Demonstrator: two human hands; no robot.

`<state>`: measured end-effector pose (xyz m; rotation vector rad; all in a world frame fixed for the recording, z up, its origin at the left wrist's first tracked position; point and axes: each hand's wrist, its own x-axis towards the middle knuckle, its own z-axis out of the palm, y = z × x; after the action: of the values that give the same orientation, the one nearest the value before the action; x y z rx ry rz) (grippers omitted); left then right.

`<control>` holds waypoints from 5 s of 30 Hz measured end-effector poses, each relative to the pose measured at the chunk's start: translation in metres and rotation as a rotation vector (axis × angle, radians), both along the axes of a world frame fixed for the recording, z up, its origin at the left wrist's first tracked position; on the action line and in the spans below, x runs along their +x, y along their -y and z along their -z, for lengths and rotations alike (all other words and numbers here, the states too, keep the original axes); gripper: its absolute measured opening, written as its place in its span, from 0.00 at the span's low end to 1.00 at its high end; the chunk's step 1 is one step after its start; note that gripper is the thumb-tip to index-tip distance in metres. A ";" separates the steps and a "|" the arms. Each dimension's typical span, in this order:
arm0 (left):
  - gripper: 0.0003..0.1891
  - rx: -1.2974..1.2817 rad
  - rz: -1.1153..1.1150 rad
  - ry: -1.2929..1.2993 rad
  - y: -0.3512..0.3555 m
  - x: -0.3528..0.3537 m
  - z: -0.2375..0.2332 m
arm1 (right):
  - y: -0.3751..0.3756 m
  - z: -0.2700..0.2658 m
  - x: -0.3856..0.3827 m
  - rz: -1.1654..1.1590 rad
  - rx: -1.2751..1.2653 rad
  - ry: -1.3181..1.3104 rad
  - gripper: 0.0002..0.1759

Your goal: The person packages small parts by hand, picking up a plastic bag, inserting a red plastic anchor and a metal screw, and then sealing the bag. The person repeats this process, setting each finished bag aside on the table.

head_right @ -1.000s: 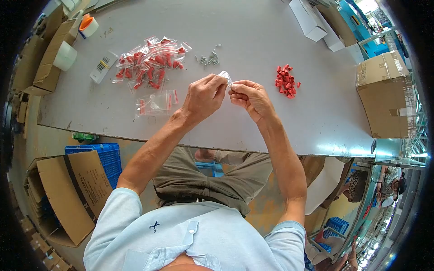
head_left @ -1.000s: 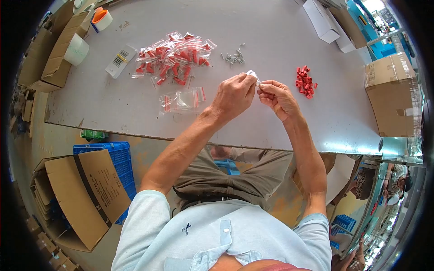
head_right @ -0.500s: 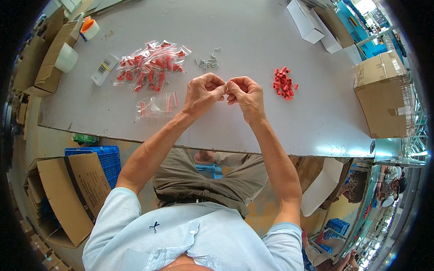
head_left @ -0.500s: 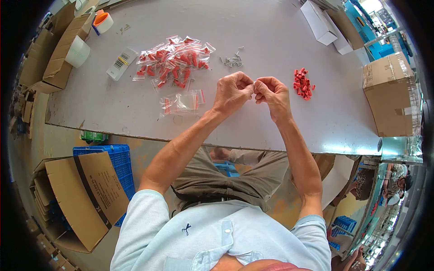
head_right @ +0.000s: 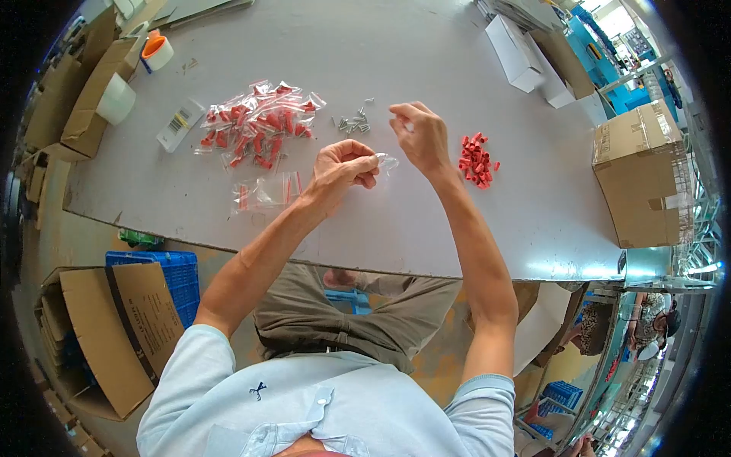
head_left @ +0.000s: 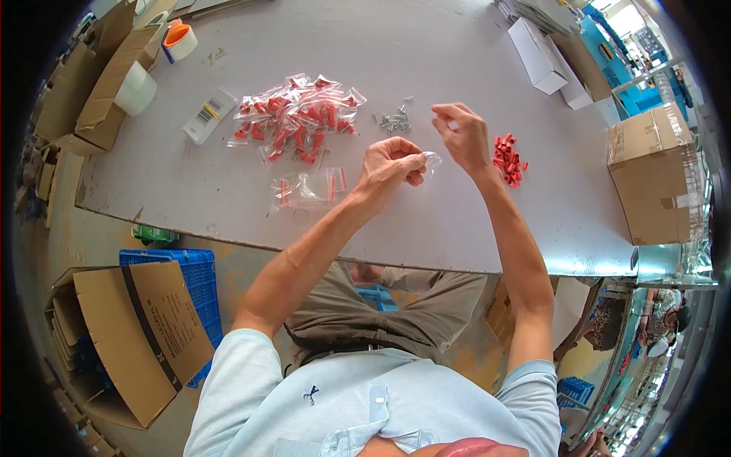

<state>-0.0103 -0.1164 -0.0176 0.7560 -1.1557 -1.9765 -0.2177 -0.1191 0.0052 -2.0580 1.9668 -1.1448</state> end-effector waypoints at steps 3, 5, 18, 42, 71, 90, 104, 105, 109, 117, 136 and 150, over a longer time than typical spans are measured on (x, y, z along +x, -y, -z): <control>0.08 -0.033 -0.012 0.047 0.000 -0.002 -0.001 | 0.042 -0.001 -0.003 -0.038 0.099 -0.179 0.14; 0.08 -0.042 -0.020 0.062 -0.001 0.000 -0.001 | 0.066 0.007 -0.001 -0.105 0.070 -0.298 0.12; 0.05 -0.220 -0.088 0.106 -0.006 -0.008 0.007 | 0.012 0.017 -0.002 0.057 0.090 -0.201 0.04; 0.03 -0.760 -0.218 0.396 -0.024 -0.014 0.006 | -0.114 0.009 0.050 0.115 0.106 0.883 0.12; 0.03 -0.389 0.044 0.225 -0.038 -0.025 -0.010 | -0.203 0.016 -0.099 0.455 -0.069 0.193 0.08; 0.02 -0.443 0.068 0.227 -0.036 -0.077 0.004 | -0.150 0.012 -0.115 0.625 0.293 -0.078 0.24; 0.03 -0.436 0.065 0.219 -0.042 -0.083 0.012 | -0.160 -0.007 -0.108 0.456 0.440 -0.238 0.09; 0.03 -0.492 0.041 0.217 -0.042 -0.084 0.014 | -0.159 -0.007 -0.105 0.439 0.434 -0.342 0.07; 0.03 -0.577 0.022 0.252 -0.044 -0.083 0.015 | -0.163 -0.004 -0.098 0.367 0.349 -0.492 0.06; 0.02 -0.682 0.002 0.269 -0.045 -0.081 0.012 | -0.162 -0.009 -0.094 0.191 0.343 -0.435 0.05; 0.03 -0.645 0.009 0.312 -0.049 -0.076 0.001 | -0.158 0.009 -0.006 0.070 0.080 1.011 0.08; 0.04 -0.555 0.016 0.287 -0.044 -0.077 0.005 | -0.169 0.020 -0.008 0.235 0.108 1.125 0.12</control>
<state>-0.0869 -0.0729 -0.0230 0.7396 -1.7815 -1.4704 -0.2254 0.0498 -0.0149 -0.7468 1.5715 -1.6475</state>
